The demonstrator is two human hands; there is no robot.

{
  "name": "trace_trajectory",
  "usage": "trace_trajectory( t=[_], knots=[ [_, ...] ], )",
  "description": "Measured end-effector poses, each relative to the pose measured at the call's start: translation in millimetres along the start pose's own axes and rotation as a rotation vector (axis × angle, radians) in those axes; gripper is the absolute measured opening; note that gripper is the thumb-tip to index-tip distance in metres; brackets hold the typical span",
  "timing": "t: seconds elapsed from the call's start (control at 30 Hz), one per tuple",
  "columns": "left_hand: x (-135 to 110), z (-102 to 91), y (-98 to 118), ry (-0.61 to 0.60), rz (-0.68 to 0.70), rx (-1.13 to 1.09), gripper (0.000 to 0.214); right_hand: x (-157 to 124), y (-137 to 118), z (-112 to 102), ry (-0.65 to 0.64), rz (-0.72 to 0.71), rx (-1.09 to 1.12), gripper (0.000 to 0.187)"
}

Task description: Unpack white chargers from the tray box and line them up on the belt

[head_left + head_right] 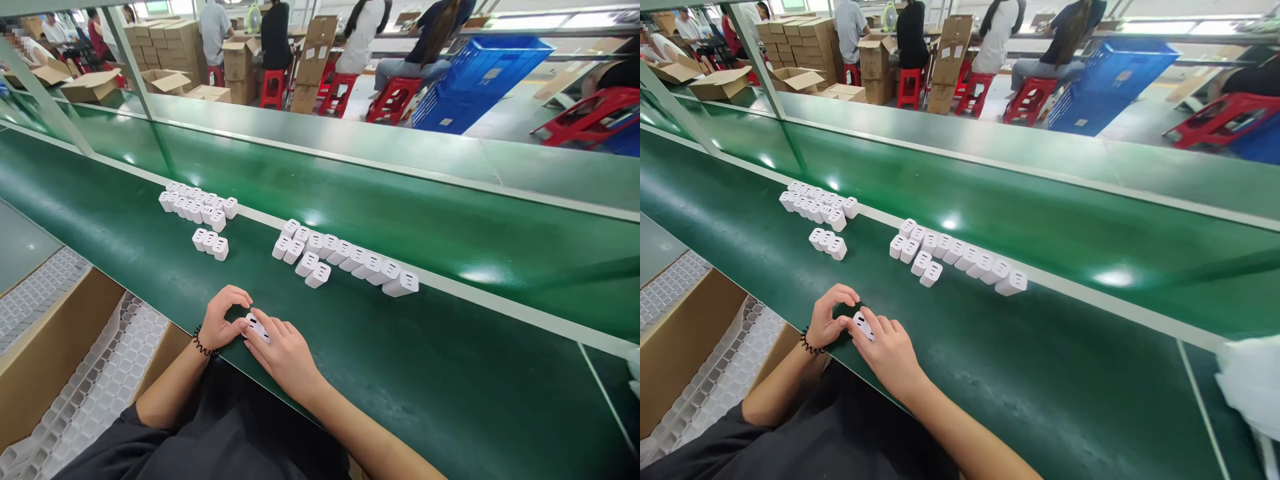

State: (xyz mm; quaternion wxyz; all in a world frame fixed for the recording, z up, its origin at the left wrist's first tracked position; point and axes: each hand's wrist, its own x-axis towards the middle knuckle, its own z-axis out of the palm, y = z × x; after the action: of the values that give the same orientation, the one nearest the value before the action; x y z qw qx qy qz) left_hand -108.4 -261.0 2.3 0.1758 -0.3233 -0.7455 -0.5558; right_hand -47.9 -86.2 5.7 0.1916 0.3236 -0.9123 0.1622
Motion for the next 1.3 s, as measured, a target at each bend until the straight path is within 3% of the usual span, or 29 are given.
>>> trace_trajectory(
  t=[0.1, 0.33, 0.43, 0.5, 0.6, 0.73, 0.83, 1.0, 1.17, 1.3],
  knots=[
    [-3, -2.2, -4, 0.006, -0.059, -0.036, 0.033, -8, 20, -5, 0.05, 0.044, 0.002, 0.029],
    [-1, -0.4, -7, -0.048, -0.124, -0.032, 0.015, -42, 102, -39, 0.244, 0.303, -0.11, 0.028],
    [8, 2.5, -3, -0.15, -0.144, 0.053, 0.008, -45, 128, -42, 0.243, 0.405, -0.127, 0.037],
    [22, 4.5, -1, -0.255, -0.116, 0.149, 0.014, -40, 140, -40, 0.183, 0.416, -0.128, 0.043],
    [55, 10.6, -3, -0.362, 0.015, 0.317, 0.03, -32, 149, -37, 0.112, 0.366, -0.126, 0.05],
    [106, 30.8, -21, -0.427, 0.184, 0.534, 0.058, -35, 151, -37, 0.22, 0.371, -0.117, 0.053],
    [126, 52.4, -38, -0.484, 0.244, 0.603, 0.068, -43, 149, -36, 0.271, 0.401, -0.088, 0.052],
    [116, 77.6, -57, -0.505, 0.268, 0.599, 0.063, -45, 150, -31, 0.24, 0.442, -0.013, 0.046],
    [105, 84.1, -64, -0.525, 0.265, 0.636, 0.062, -41, 156, -25, 0.288, 0.426, -0.015, 0.038],
    [107, 85.5, -64, -0.485, 0.3, 0.653, 0.055, -41, 158, -25, 0.338, 0.428, 0.002, 0.044]
  ],
)
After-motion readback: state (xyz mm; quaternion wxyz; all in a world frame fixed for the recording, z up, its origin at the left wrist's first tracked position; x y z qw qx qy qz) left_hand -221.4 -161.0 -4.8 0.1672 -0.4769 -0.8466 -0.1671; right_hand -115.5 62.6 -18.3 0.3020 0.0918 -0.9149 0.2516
